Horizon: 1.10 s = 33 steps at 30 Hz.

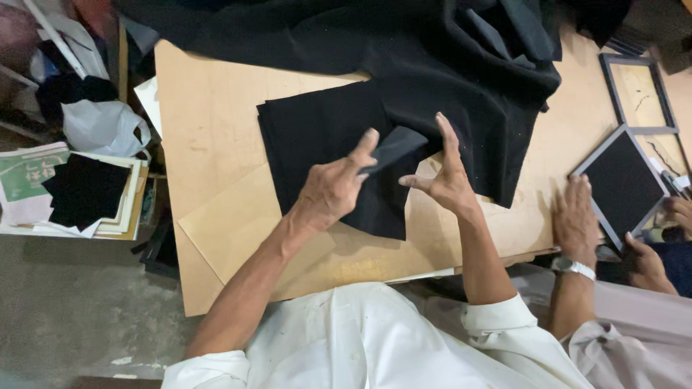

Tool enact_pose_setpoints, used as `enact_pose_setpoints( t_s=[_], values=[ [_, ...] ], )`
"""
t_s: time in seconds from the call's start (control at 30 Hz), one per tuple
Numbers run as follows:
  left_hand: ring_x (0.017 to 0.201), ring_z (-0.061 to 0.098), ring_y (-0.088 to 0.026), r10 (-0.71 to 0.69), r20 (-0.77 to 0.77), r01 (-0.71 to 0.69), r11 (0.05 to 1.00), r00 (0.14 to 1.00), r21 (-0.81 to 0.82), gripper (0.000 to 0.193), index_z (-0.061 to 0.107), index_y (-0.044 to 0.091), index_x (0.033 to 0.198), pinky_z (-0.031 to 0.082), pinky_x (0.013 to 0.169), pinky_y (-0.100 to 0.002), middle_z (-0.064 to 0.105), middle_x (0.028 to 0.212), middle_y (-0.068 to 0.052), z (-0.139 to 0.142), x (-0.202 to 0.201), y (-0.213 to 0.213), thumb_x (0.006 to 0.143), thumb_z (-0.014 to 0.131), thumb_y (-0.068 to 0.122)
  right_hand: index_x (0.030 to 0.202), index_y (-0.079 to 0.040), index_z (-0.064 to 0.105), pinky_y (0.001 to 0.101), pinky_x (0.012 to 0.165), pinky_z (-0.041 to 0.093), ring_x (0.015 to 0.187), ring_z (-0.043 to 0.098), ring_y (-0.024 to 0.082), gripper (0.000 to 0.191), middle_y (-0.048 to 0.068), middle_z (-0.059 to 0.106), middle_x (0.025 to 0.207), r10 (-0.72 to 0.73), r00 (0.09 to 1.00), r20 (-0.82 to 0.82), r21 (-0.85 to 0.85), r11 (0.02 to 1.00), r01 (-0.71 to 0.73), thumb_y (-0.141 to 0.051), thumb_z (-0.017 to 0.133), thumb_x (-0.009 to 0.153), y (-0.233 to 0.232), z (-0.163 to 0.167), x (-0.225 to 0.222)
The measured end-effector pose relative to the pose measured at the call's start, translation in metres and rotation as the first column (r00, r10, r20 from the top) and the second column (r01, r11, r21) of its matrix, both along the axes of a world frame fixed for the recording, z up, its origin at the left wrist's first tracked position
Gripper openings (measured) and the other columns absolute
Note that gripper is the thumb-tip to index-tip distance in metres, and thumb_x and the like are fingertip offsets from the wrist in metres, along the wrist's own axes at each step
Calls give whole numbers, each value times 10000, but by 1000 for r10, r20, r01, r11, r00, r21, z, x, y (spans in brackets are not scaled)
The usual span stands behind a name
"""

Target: The person stacks black fabric pieces on a table, then uses a utility knife to cut a rectangular piece of cardboard placed on top of the fabric. The person also handles a larger piece of black fabric and a cardboard template.

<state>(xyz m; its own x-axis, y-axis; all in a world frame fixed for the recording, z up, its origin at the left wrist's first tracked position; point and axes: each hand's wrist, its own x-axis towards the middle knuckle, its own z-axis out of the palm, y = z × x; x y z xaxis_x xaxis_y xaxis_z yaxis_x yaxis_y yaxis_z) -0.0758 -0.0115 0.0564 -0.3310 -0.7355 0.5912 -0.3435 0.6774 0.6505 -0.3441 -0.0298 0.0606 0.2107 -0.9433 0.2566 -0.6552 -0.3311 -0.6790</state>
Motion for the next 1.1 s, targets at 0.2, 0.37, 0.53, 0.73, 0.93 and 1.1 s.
enact_pose_setpoints(
  t_s=[0.2, 0.37, 0.53, 0.73, 0.93, 1.1],
  values=[
    [882, 757, -297, 8, -85, -26, 976, 996, -215, 246, 653, 1, 1182, 622, 767, -373, 757, 1039, -156, 28, -4, 14, 941, 704, -15, 1491, -54, 536, 388, 1085, 525, 1312, 578, 317, 738, 163, 625, 1339, 175, 837, 519, 229, 914, -334, 33, 827, 818, -29, -2, -13],
    [831, 773, -254, 448, -298, -436, 893, 843, 110, 107, 658, -6, 1104, 607, 686, -339, 745, 935, -151, 12, 14, 9, 1015, 692, 42, 1340, -26, 639, 362, 985, 529, 1096, 658, 275, 481, 125, 720, 1128, 201, 956, 216, 226, 942, -249, -51, 787, 882, -74, 31, 1],
    [604, 651, -323, 724, -7, -651, 625, 690, 431, 275, 546, -18, 1191, 496, 601, -444, 662, 672, -142, -37, 37, -4, 1007, 698, 118, 1310, 28, 607, 433, 969, 534, 1166, 661, 335, 546, 181, 693, 1220, 484, 869, -105, 197, 866, -459, -149, 838, 848, -159, 25, 86],
    [794, 685, -390, 733, 229, -758, 555, 641, 343, 436, 480, 6, 1295, 514, 738, -505, 680, 801, -127, -67, 45, 2, 964, 720, 159, 1320, 36, 563, 414, 837, 593, 914, 751, 307, 607, 152, 748, 969, 435, 897, -80, 316, 864, -391, -170, 836, 818, -190, -29, 119],
    [1251, 517, -360, 606, 584, -683, 721, 541, -117, 555, 598, 147, 1372, 464, 1038, -516, 512, 1371, -162, -27, 27, -5, 850, 779, 99, 1419, 54, 463, 451, 975, 527, 1167, 630, 387, 756, 231, 588, 1339, 436, 861, -263, -19, 890, -456, -244, 851, 843, -188, -27, 99],
    [1246, 464, -430, 468, 544, -533, 845, 697, -44, 708, 631, 32, 1344, 379, 1019, -564, 508, 1363, -231, 3, 48, -73, 703, 856, 229, 1490, 37, 371, 468, 1007, 475, 1237, 566, 380, 872, 217, 511, 1416, 295, 896, -332, -39, 945, -326, -350, 832, 859, -160, -8, 68]
  ],
)
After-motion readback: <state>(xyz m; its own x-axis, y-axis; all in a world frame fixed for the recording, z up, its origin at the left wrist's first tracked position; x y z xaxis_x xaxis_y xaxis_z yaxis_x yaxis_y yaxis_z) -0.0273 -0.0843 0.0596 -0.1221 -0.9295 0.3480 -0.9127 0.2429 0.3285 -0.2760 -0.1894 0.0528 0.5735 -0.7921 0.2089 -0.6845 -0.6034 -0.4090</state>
